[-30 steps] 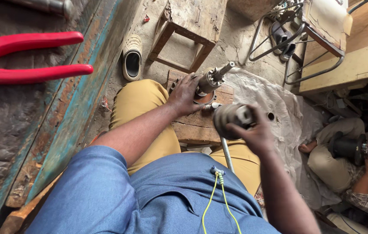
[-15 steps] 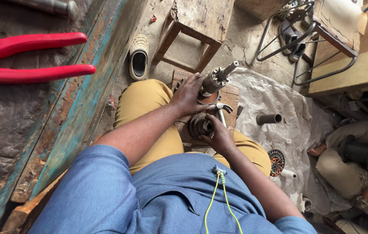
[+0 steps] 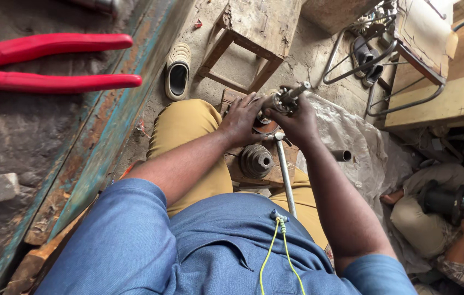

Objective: The person uses a hammer and a metal rod to strike and adjust a mechanical part held on a wooden block. They repeatedly reposition the part and strike it to separate or align components.

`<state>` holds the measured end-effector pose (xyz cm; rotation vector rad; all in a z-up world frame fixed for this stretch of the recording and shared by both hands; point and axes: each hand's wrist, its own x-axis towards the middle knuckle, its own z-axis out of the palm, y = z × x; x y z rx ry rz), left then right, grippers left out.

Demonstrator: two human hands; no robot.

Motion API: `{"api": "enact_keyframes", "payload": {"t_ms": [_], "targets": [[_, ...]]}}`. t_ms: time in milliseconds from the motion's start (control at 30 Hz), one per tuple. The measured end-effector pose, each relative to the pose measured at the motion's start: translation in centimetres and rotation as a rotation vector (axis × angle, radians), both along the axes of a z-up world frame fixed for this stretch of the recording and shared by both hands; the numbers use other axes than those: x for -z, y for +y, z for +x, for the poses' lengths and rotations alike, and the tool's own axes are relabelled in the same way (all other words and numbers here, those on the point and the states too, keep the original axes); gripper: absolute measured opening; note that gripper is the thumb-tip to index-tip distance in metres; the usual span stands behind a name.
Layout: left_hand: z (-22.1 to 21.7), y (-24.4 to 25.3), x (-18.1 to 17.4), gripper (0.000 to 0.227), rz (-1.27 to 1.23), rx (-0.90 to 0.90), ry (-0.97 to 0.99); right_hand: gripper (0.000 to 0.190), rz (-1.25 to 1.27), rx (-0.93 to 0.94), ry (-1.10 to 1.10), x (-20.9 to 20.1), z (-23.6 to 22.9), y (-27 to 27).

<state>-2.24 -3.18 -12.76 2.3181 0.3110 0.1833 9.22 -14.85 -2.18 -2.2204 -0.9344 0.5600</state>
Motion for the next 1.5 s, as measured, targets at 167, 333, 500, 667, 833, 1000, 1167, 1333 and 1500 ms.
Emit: {"api": "enact_keyframes", "payload": {"t_ms": [167,333,500,667,833,1000,1167,1333,1500], "targets": [[-0.3,0.4,1.1,0.125,-0.142,-0.134,-0.271,0.065,0.234,-0.001,0.044,0.7,-0.8,-2.6],[-0.3,1.0,1.5,0.128,-0.603,-0.214,-0.191,0.061,0.575,0.024,0.165,-0.1,-2.0,-6.6],[-1.5,-1.8,0.6,0.133,-1.445,-0.088,-0.142,0.06,0.803,0.235,0.552,-1.6,-3.7,-9.7],[-3.8,-6.9,0.2,0.096,-1.943,-0.038,-0.211,0.056,0.743,0.319,0.634,-1.0,-5.9,-11.1],[-4.7,-6.3,0.5,0.071,-2.031,-0.111,-0.204,0.057,0.608,0.155,0.577,-0.4,-6.2,-12.0],[-4.3,-4.9,0.9,0.059,-1.9,-0.175,-0.246,0.051,0.439,0.208,0.819,-0.7,-3.6,-16.2],[-3.7,-4.3,1.7,0.046,-1.839,-0.187,-0.282,0.034,0.165,0.3,0.449,0.3,-1.6,-19.6],[-3.6,-4.4,1.6,0.047,-1.809,-0.222,-0.209,0.025,-0.155,0.164,0.075,-1.7,-2.5,-19.3],[-3.8,-4.2,1.2,0.059,-1.87,-0.257,-0.155,0.024,0.004,-0.137,-0.482,-4.6,-4.5,-16.9]]}}
